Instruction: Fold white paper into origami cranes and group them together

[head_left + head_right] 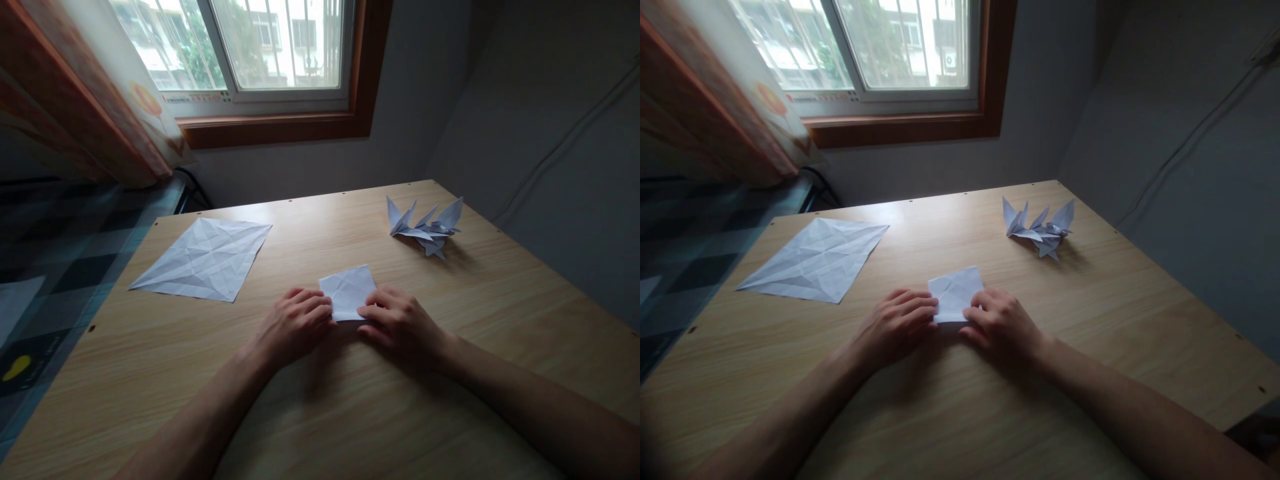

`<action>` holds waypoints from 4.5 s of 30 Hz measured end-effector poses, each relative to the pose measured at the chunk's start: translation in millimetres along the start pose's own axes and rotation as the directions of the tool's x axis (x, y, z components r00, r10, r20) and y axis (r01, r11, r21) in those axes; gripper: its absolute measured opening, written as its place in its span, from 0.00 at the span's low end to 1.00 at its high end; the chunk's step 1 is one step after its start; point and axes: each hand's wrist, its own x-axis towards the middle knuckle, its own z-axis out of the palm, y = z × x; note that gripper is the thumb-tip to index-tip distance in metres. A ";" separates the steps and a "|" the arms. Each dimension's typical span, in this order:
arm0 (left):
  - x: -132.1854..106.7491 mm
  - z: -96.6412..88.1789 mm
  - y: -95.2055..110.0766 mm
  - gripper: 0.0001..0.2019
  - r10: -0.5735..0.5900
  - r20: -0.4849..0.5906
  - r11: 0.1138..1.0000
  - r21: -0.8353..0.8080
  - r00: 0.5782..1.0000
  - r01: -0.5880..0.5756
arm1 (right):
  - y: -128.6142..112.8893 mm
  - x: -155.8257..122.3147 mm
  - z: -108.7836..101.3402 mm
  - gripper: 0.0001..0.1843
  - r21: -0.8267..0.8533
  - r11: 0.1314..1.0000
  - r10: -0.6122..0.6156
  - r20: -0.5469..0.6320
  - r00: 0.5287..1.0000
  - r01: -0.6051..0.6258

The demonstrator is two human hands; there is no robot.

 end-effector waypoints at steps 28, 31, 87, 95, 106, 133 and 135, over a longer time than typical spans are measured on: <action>0.4 -0.2 6.8 0.05 -0.002 0.003 0.985 0.173 1.000 0.001 | -29.1 4.0 5.0 0.10 0.113 0.976 0.183 0.044 0.982 -0.187; 1.4 -0.6 6.9 0.06 0.102 0.058 0.985 0.137 0.993 -0.109 | -39.4 3.3 4.2 0.10 0.108 0.976 0.181 0.065 0.981 -0.187; -0.6 -9.2 10.3 0.27 -0.048 0.301 0.998 -0.026 0.952 0.059 | -32.3 9.2 15.7 0.11 -0.174 0.982 0.072 0.031 0.997 -0.066; -2.9 -9.9 8.3 0.27 -0.056 0.322 0.996 -0.044 0.945 0.074 | -26.3 15.6 10.3 0.23 -0.198 0.974 0.125 0.065 0.990 -0.110; -6.7 -1.9 3.1 0.49 -0.198 0.233 0.976 -0.037 0.952 0.213 | 3.7 16.9 14.6 0.50 0.232 0.972 0.051 -0.023 0.998 -0.044; -2.6 0.5 1.1 0.17 -0.168 0.077 0.984 -0.043 0.983 0.171 | 45.7 10.9 -3.8 0.08 0.277 0.956 -0.122 0.073 0.990 0.098; -2.4 0.4 0.7 0.17 -0.151 0.067 0.987 -0.035 0.986 0.154 | 45.1 10.7 -3.5 0.07 0.278 0.956 -0.121 0.067 0.990 0.098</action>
